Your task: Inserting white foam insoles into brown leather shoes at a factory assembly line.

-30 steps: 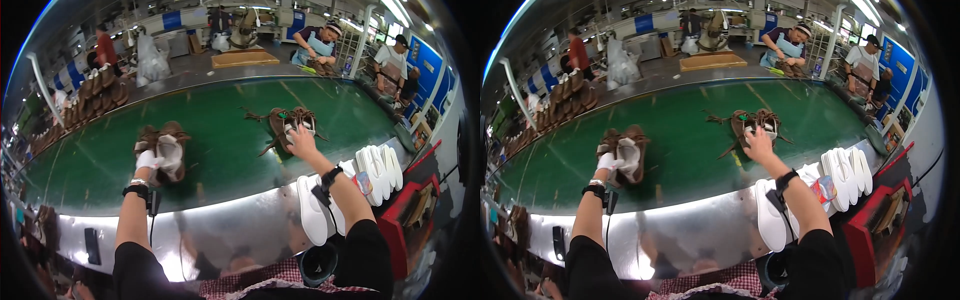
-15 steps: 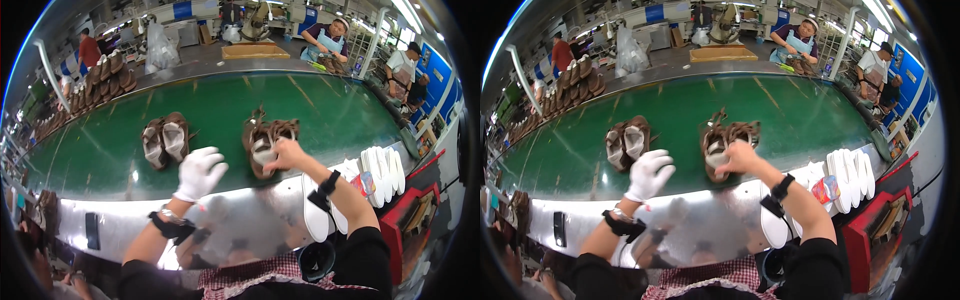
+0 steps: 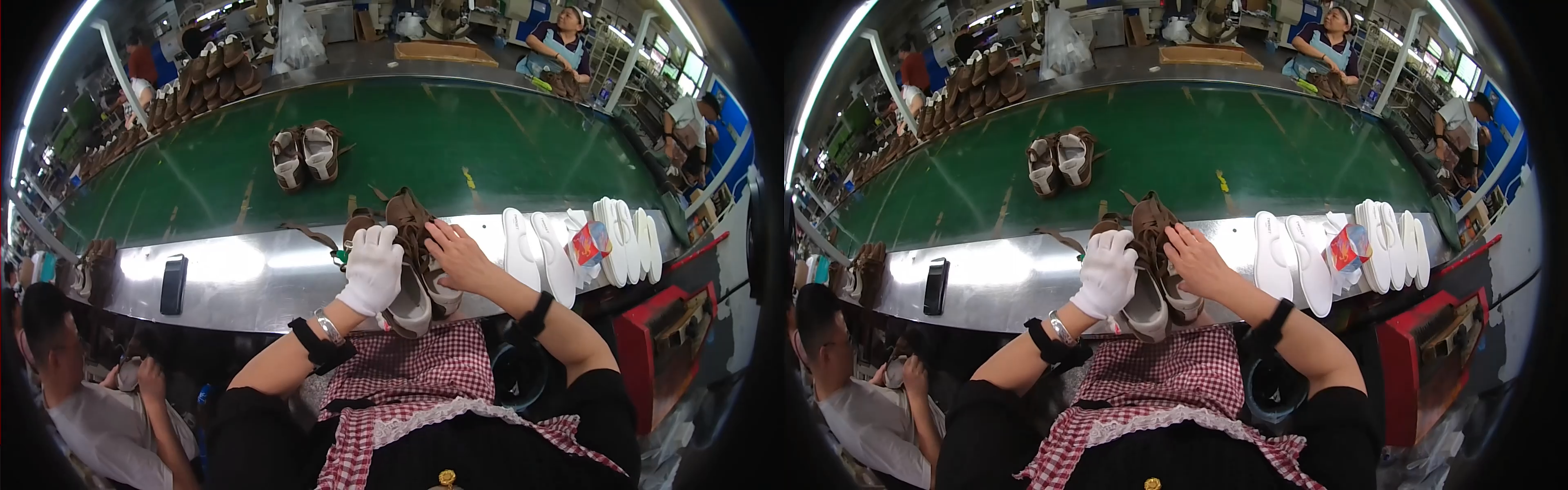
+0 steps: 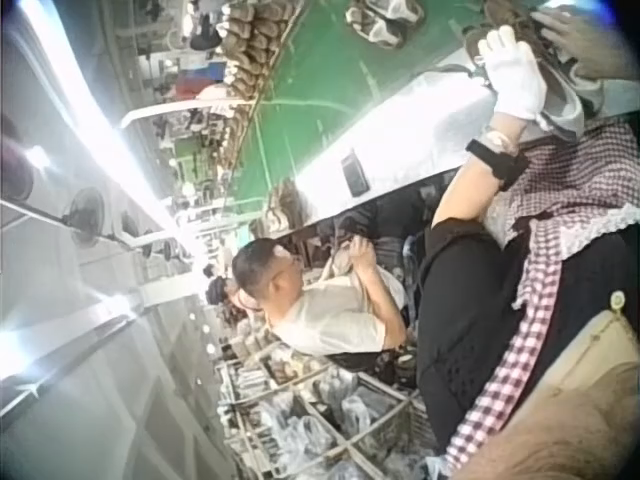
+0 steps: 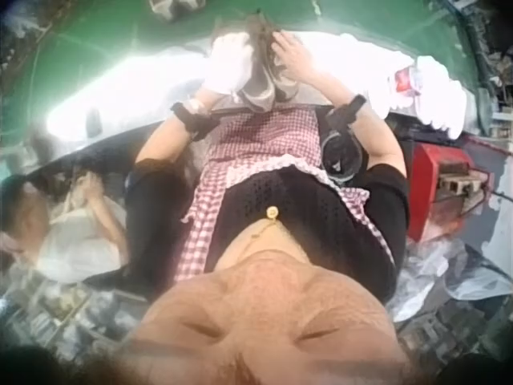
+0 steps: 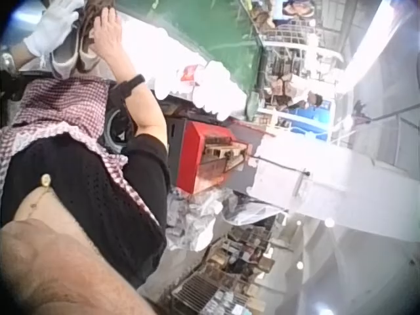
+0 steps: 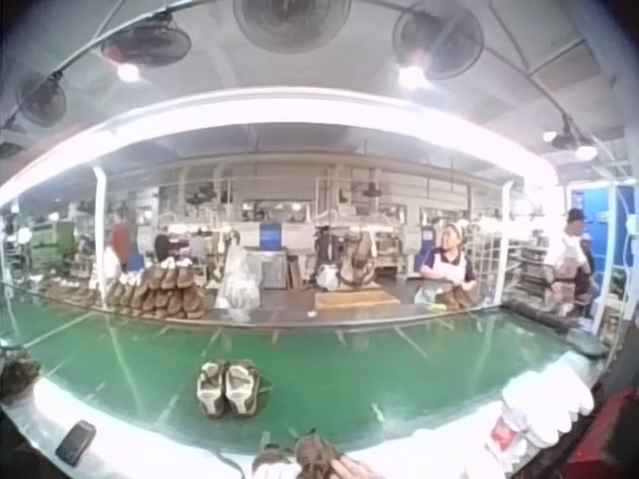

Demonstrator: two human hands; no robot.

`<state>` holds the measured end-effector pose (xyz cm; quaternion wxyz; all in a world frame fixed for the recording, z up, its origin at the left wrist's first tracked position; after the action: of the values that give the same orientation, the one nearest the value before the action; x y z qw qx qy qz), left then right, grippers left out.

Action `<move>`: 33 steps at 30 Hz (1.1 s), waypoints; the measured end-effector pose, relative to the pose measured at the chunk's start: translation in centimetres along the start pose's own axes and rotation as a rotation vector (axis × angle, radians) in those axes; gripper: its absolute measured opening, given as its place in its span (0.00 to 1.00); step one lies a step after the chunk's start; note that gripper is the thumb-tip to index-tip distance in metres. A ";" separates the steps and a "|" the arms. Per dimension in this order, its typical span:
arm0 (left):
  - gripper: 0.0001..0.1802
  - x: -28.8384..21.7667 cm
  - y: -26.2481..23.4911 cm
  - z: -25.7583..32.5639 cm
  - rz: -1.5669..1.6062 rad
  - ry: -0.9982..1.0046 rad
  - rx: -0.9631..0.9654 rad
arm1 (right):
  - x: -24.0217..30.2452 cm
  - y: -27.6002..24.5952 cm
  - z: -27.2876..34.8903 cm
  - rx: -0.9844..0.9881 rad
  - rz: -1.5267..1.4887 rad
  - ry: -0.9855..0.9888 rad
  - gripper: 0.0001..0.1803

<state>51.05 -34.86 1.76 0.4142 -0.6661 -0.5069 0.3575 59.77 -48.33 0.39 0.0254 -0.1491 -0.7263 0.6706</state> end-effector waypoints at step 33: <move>0.07 4.9 -0.7 -2.1 0.184 0.007 0.091 | -5.5 3.5 -3.6 -0.282 -0.505 0.073 0.10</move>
<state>53.75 -30.43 2.98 0.4110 -0.6916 -0.4254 0.4144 66.49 -46.04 -1.84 0.1966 0.0105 -0.8250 0.5298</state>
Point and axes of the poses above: each hand's wrist, its own z-axis away from the middle knuckle, its own y-axis out of the palm, x = y × z, the point moved 3 cm from there along -z, towards the middle knuckle, and after that the axes turned 14 degrees about x, right-handed, at the moved point
